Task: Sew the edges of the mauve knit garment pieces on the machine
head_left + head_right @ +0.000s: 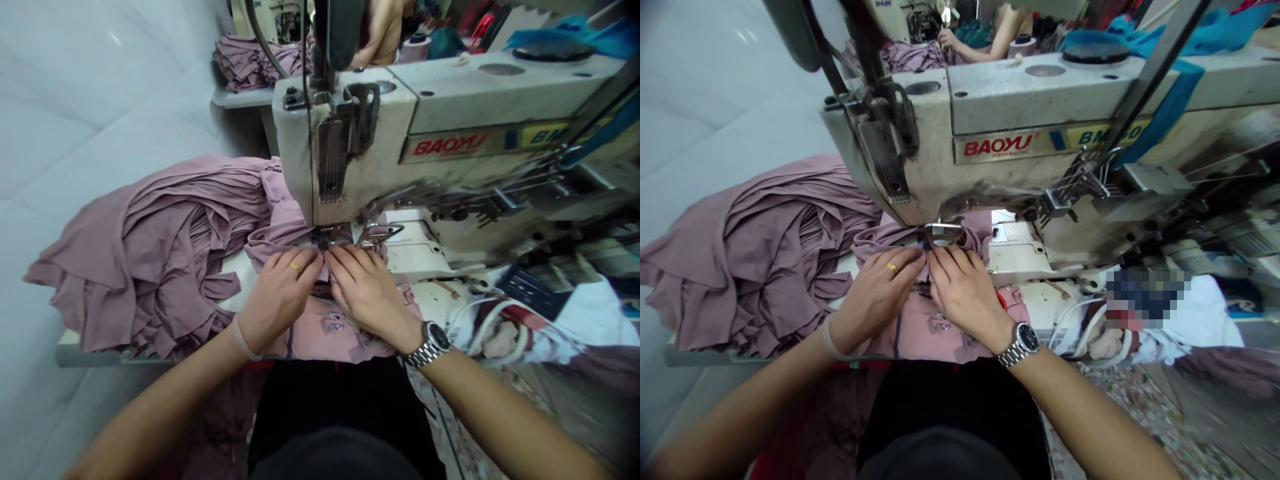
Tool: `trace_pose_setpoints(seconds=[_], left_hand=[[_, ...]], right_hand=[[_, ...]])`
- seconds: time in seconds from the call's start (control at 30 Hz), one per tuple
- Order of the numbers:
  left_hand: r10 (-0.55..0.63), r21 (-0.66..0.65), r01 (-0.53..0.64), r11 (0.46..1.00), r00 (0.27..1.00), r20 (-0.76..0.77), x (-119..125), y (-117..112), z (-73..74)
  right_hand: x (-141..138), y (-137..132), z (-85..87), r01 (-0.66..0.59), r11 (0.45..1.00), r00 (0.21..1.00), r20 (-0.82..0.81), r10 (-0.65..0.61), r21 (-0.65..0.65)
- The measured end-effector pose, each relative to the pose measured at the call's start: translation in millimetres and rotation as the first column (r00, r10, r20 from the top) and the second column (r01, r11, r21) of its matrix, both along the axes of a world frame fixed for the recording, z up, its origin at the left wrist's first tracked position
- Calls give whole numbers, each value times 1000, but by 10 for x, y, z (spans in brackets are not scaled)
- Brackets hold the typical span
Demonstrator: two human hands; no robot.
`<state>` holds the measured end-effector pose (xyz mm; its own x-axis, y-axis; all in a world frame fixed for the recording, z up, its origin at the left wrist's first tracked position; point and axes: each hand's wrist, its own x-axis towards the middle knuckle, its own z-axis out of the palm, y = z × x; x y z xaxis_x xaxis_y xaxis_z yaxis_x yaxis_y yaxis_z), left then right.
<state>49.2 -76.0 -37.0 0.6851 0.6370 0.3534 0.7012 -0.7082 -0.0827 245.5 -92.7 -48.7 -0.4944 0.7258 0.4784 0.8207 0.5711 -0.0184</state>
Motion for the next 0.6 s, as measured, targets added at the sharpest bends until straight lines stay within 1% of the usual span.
trace_pose_setpoints(seconds=[0.13,0.2,0.3,0.5,0.6], left_hand=[[-139,-5,139,990,990,24,-90,32,33],[-166,4,166,986,985,41,-105,45,39],[-165,21,164,986,984,67,-83,57,28],[-120,34,117,993,982,147,-13,108,-5],[-108,32,104,994,981,158,2,154,3]], right_hand=[[45,-44,-13,-92,996,988,-123,93,16],[52,-55,-11,-103,995,983,-151,103,10],[38,-37,2,-88,996,984,-155,87,5],[28,63,62,-72,997,990,-122,70,-13],[43,109,55,-69,998,993,-99,68,-5]])
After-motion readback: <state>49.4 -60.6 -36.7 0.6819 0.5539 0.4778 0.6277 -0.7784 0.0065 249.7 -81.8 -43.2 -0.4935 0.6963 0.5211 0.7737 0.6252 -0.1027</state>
